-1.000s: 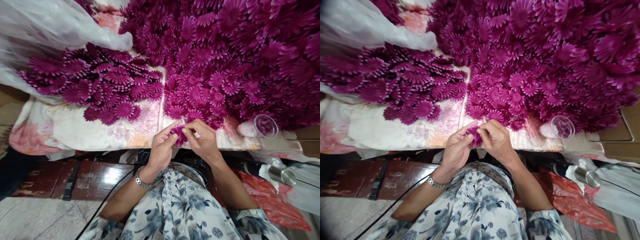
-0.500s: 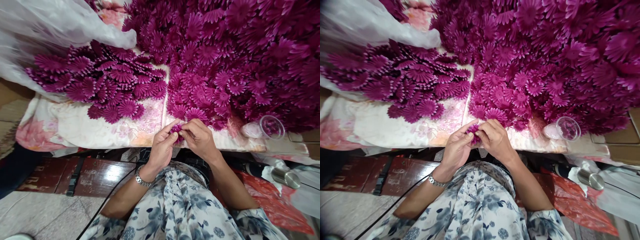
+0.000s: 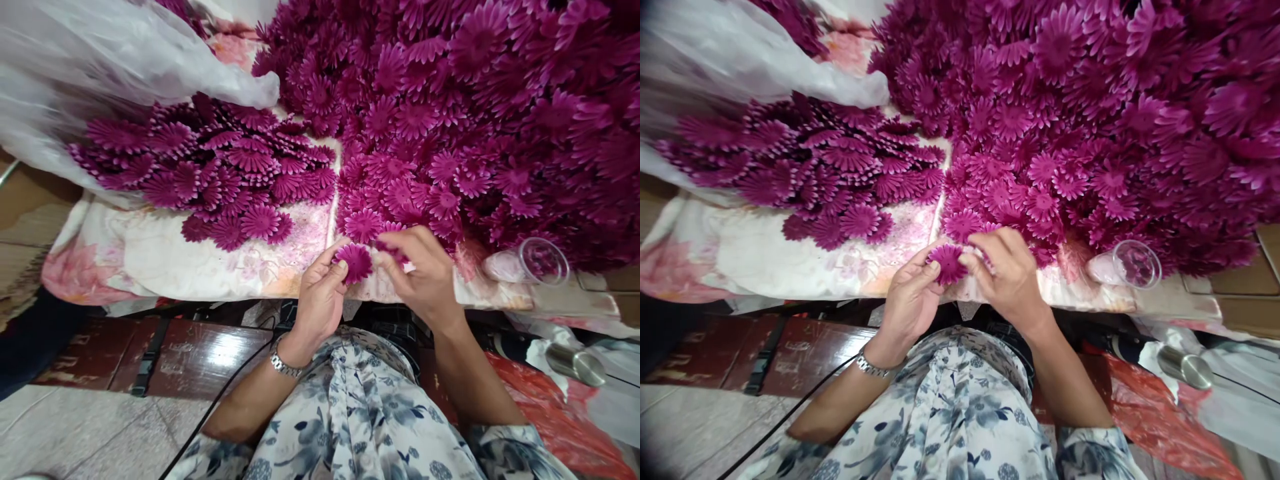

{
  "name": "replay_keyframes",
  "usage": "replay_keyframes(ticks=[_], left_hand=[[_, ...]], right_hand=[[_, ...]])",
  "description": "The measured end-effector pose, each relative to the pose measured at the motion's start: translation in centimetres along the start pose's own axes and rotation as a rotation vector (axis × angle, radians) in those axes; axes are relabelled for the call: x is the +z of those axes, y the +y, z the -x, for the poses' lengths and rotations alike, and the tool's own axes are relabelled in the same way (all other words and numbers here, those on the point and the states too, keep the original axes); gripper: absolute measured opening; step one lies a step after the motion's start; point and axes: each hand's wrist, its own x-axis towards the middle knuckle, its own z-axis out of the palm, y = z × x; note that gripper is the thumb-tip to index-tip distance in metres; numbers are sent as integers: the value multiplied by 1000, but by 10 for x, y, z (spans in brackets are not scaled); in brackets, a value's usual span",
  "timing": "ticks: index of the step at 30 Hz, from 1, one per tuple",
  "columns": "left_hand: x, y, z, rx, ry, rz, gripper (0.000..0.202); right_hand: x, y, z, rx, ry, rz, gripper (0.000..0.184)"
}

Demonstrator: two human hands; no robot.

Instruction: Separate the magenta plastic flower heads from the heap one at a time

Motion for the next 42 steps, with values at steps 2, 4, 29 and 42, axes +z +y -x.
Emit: replay_keyframes(ticks=[2,4,29,42], left_hand=[[2,-1,1,-43,-27,10,39],[2,-3,2,-69,-59,4,37],[1,-1,6,3,15,9,32],[-3,1,7,5,-25,13,30]], right_hand=[[6,-6,8,-15,-124,-116,16],[13,-8,14,-15,-161,-173,10],[-1,0,0,-54,23,5,15],[14,-10,16,133,-172,-425,10]])
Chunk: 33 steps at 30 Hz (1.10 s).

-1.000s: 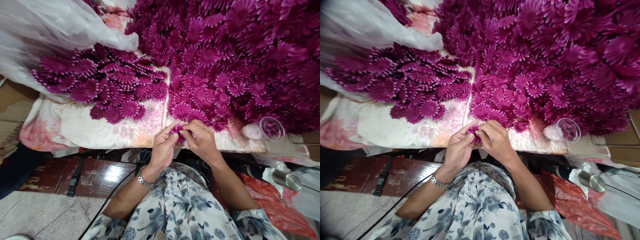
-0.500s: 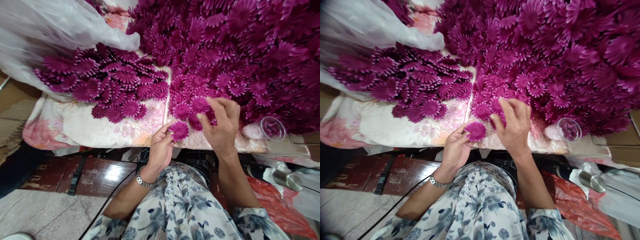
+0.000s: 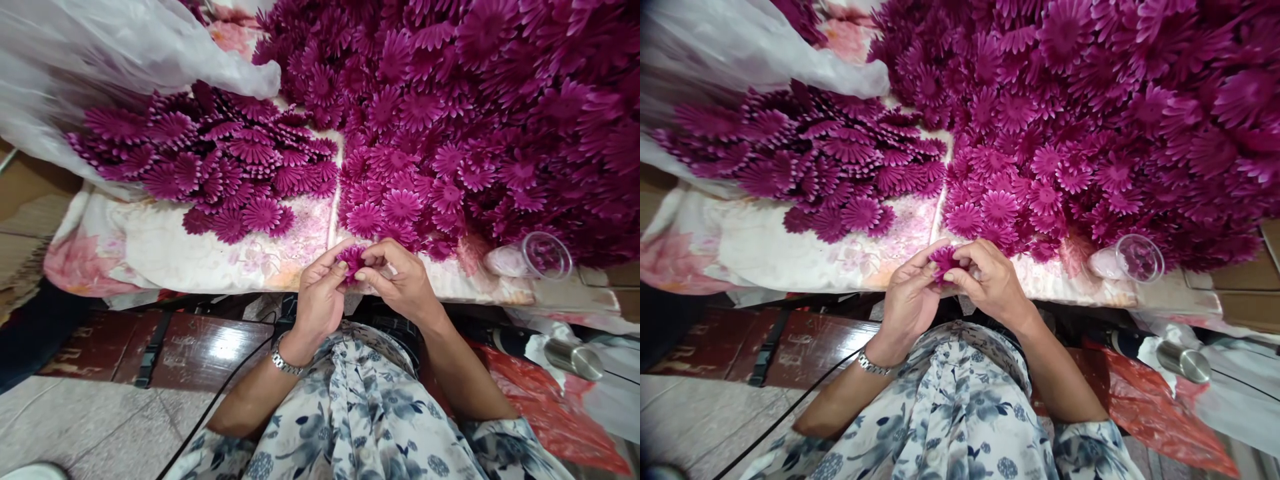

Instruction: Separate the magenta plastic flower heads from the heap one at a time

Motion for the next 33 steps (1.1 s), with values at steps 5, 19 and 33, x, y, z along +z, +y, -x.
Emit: replay_keyframes(ticks=[5,19,33], left_hand=[[1,2,0,7,30,-3,34],[1,5,1,-52,-2,-54,37],[-2,11,-9,64,58,-29,37]], right_hand=[[2,-2,-1,-32,35,22,6],[4,-6,-2,37,46,47,8],[-28,1,-44,-114,269,454,17]])
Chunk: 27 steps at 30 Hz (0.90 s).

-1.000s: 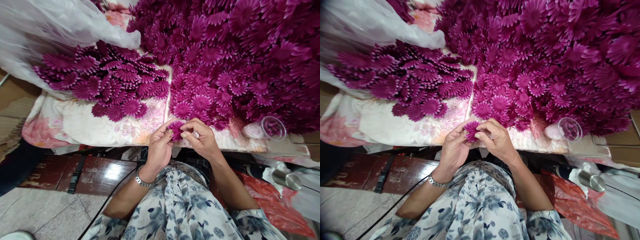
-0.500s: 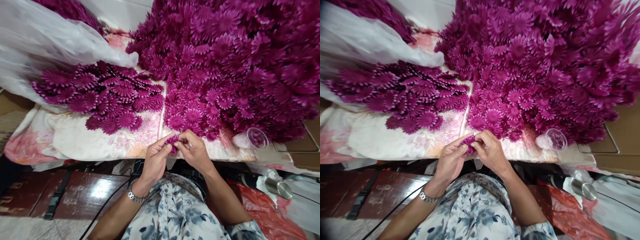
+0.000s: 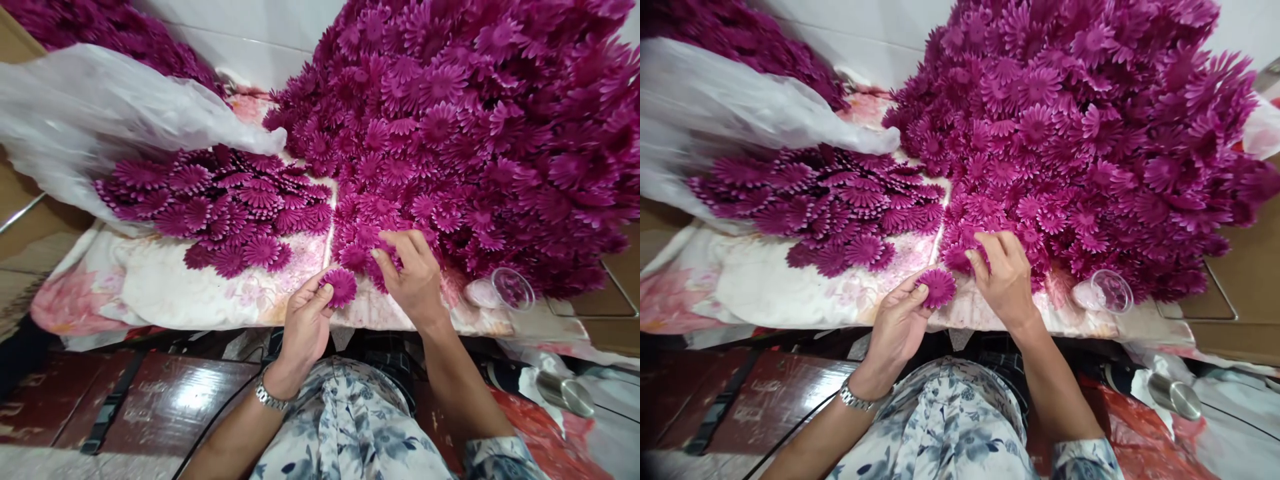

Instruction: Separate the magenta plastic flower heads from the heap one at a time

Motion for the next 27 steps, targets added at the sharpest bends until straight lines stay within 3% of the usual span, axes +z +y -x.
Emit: replay_keyframes(ticks=[6,13,18,22,27], left_hand=[[8,-1,3,-76,-56,46,33],[4,-7,7,-60,-89,-5,37],[1,-6,5,-29,-37,20,36],[4,-2,6,16,-19,42,32],[4,0,7,-28,-32,39,32]], right_hand=[[12,-21,33,-36,-266,-265,8],[13,-20,32,19,-266,-348,9],[3,-22,23,16,-163,-289,11],[0,-23,19,-10,-245,-288,4],[15,-23,25,-90,-253,-239,6]])
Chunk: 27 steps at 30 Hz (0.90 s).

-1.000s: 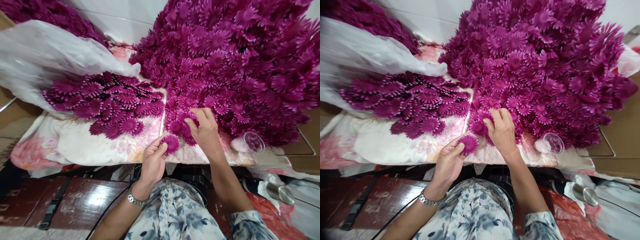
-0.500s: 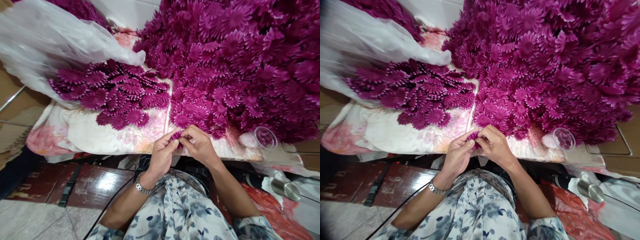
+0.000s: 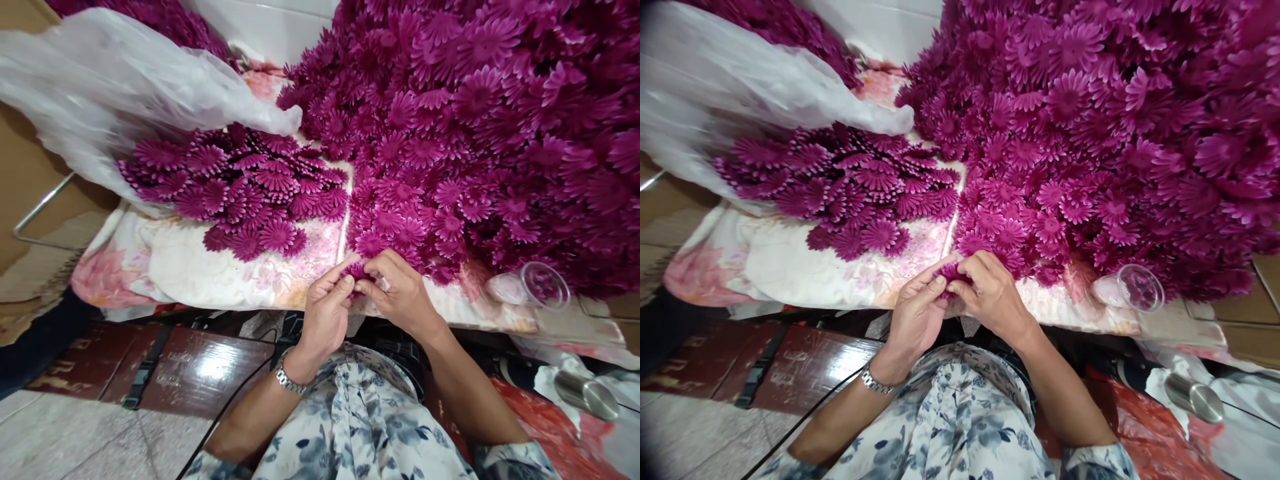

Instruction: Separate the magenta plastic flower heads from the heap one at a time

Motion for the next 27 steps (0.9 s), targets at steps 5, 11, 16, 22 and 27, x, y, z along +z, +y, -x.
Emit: replay_keyframes(ticks=[5,11,16,22,27], left_hand=[[-4,-2,-1,-5,3,-6,31],[-6,-2,-4,-7,34,44,31],[-8,-2,-5,-12,62,51,33],[-3,-2,-3,-51,17,70,32],[-3,-4,-1,-68,17,28,28]], right_hand=[[7,1,5,5,31,-34,9],[-21,13,-9,66,148,43,6],[-43,23,-26,68,322,454,15],[-2,1,-4,17,-49,12,6],[10,1,5,80,-28,-131,10]])
